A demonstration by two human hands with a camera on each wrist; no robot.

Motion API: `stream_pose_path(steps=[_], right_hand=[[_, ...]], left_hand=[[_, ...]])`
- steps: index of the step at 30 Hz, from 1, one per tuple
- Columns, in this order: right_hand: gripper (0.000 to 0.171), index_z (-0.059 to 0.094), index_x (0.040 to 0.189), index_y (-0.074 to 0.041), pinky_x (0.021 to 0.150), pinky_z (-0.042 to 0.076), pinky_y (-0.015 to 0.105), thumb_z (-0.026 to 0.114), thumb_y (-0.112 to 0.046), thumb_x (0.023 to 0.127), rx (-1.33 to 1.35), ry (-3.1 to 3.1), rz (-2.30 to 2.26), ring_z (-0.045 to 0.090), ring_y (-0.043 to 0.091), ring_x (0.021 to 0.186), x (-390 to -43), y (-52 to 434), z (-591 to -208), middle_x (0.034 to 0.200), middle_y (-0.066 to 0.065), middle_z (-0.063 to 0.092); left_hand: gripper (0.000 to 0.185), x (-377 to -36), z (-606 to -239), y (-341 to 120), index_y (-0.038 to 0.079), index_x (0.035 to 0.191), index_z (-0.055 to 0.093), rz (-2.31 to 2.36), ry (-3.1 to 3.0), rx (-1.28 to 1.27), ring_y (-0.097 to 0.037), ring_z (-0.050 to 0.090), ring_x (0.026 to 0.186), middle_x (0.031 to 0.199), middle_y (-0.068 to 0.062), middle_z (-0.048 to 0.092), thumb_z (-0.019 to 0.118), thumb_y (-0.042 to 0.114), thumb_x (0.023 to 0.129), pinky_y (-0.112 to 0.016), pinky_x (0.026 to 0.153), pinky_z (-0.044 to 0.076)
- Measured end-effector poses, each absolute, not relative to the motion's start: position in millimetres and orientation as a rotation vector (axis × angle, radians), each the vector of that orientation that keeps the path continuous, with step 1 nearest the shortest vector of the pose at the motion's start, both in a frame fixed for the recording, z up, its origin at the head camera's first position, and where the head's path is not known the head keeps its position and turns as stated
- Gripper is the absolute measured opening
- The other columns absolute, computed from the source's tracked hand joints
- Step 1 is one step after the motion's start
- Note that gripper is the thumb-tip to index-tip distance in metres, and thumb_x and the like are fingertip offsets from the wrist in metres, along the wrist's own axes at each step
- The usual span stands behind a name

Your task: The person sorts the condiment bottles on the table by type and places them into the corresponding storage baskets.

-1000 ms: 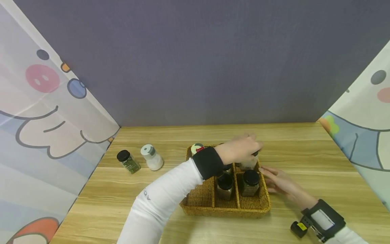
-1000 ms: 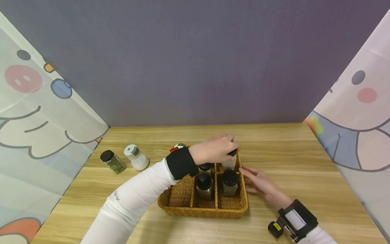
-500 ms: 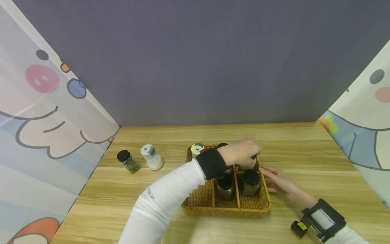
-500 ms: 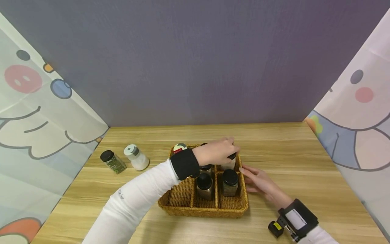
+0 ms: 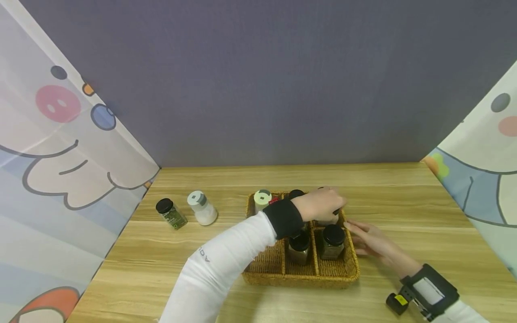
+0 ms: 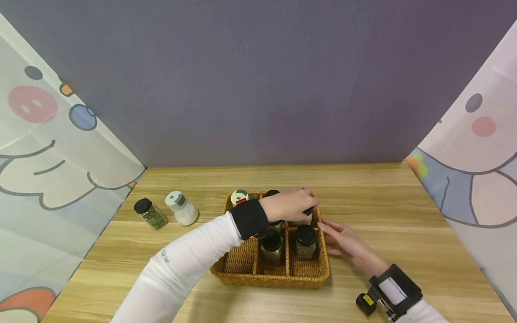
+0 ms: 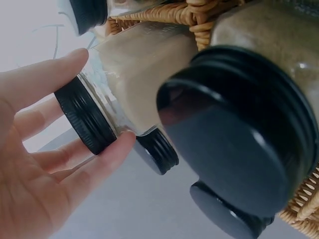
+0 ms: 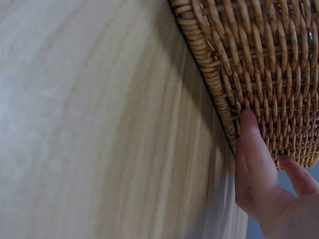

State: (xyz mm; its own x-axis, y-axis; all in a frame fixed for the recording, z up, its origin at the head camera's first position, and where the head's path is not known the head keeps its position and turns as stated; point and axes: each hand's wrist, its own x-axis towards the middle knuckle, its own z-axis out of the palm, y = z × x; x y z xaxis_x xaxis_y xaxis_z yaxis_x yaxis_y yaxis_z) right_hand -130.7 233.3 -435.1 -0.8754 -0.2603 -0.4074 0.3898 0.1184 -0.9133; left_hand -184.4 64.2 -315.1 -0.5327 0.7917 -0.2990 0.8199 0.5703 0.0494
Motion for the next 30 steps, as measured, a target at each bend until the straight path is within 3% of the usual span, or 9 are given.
stream_pose_path(steps=[7, 24, 30], right_hand=[[0.074, 0.011, 0.138, 0.008, 0.083, 0.049, 0.041, 0.046, -0.037, 0.091, 0.118, 1.932, -1.798, 0.051, 0.032, 0.108, -130.3, 232.8, -434.4, 0.132, 0.033, 0.029], [0.074, 0.012, 0.137, 0.008, 0.082, 0.049, 0.040, 0.047, -0.037, 0.090, 0.116, 1.931, -1.804, 0.055, 0.022, 0.100, -130.6, 234.3, -435.1, 0.130, 0.031, 0.035], [0.074, 0.011, 0.138, 0.008, 0.083, 0.049, 0.041, 0.047, -0.037, 0.091, 0.102, 1.928, -1.800, 0.053, 0.025, 0.104, -130.9, 234.8, -435.7, 0.132, 0.032, 0.031]], left_hand=[[0.012, -182.2, -317.8, 65.9, 0.023, 0.094, 0.052, -0.206, 2.522, 1.289, -0.008, 0.043, 0.080, 0.085, 0.008, 0.048, 0.057, 0.029, 0.086, -0.020, 0.071, 0.040], [0.004, -186.2, -321.3, 71.0, 0.018, 0.089, 0.054, -0.173, 2.460, 1.275, -0.007, 0.049, 0.070, 0.081, 0.007, 0.051, 0.057, 0.020, 0.086, -0.018, 0.060, 0.040], [0.004, -185.5, -322.1, 72.6, 0.018, 0.090, 0.057, -0.182, 2.453, 1.264, -0.006, 0.050, 0.070, 0.081, 0.007, 0.052, 0.056, 0.017, 0.087, -0.018, 0.060, 0.040]])
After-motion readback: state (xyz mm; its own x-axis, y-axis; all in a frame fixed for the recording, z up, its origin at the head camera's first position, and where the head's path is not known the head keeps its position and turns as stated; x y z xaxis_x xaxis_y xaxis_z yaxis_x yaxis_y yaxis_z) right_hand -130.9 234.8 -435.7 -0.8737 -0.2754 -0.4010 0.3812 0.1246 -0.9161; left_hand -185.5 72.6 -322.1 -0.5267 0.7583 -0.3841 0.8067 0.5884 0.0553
